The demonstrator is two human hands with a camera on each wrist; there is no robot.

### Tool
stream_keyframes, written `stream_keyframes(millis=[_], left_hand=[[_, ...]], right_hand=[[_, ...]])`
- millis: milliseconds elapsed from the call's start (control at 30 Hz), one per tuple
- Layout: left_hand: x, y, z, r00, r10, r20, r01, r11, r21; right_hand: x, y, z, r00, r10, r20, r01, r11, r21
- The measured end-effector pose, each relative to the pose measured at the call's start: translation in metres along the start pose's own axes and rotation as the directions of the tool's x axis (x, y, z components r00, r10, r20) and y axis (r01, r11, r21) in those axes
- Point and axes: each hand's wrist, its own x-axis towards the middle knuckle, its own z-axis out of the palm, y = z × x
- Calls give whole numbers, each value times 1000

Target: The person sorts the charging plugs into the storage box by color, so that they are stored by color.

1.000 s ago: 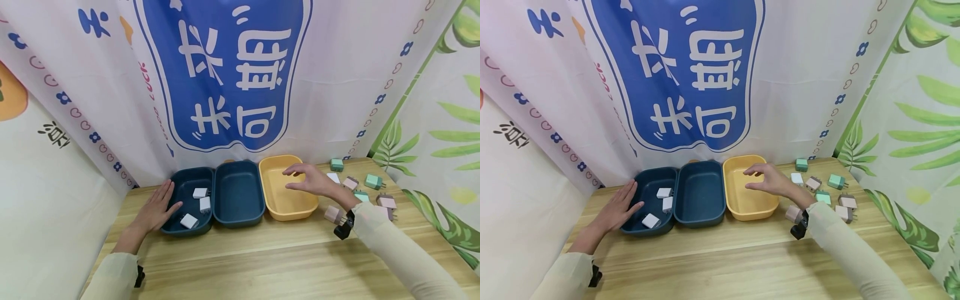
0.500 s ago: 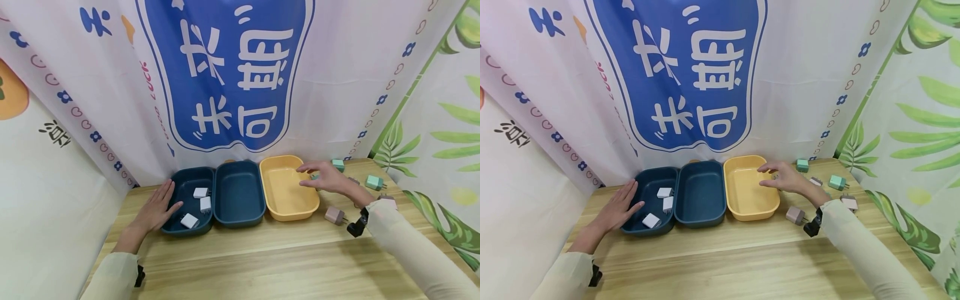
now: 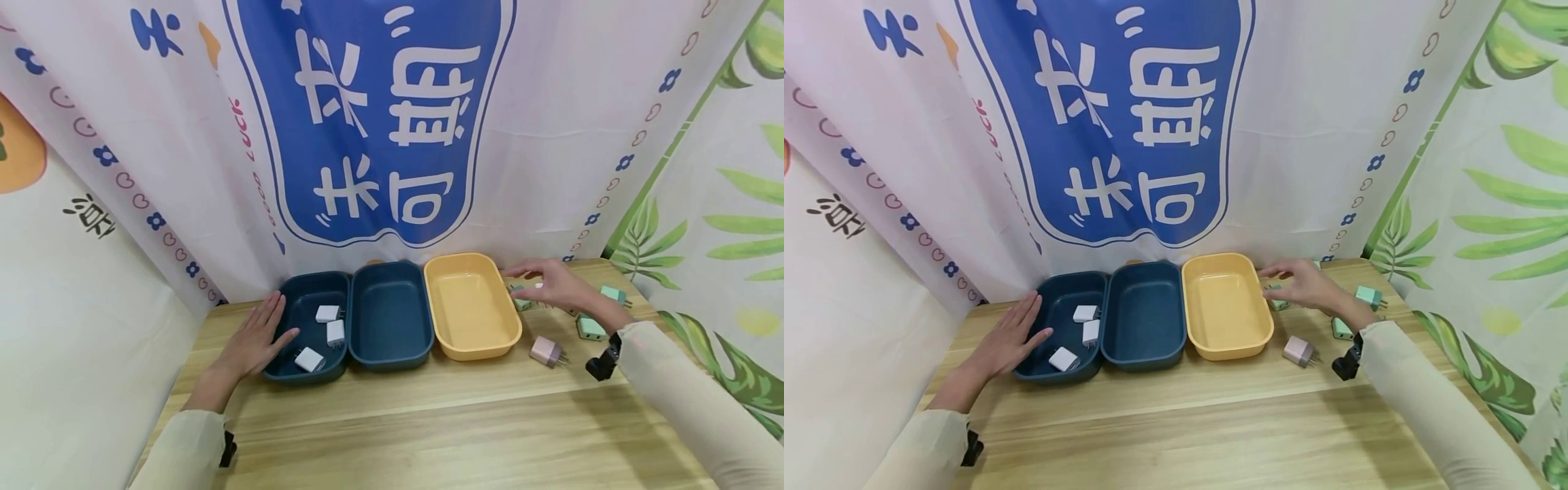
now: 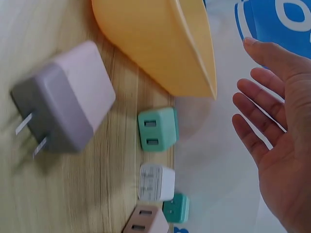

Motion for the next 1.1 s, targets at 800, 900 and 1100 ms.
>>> stream_keyframes(millis=[800, 900, 1100], left_hand=[[2, -1, 0, 1000, 5, -3, -5, 1000, -8], [2, -1, 0, 1000, 8, 0, -8, 1000, -17], [1, -2, 1, 1000, 4, 5, -4, 1000, -17]], right_hand=[[-15, 56, -19, 979, 200, 50, -197, 979, -59], [-16, 61, -17, 976, 211, 54, -207, 976, -62], [-17, 71, -14, 977, 208, 55, -202, 975, -89]])
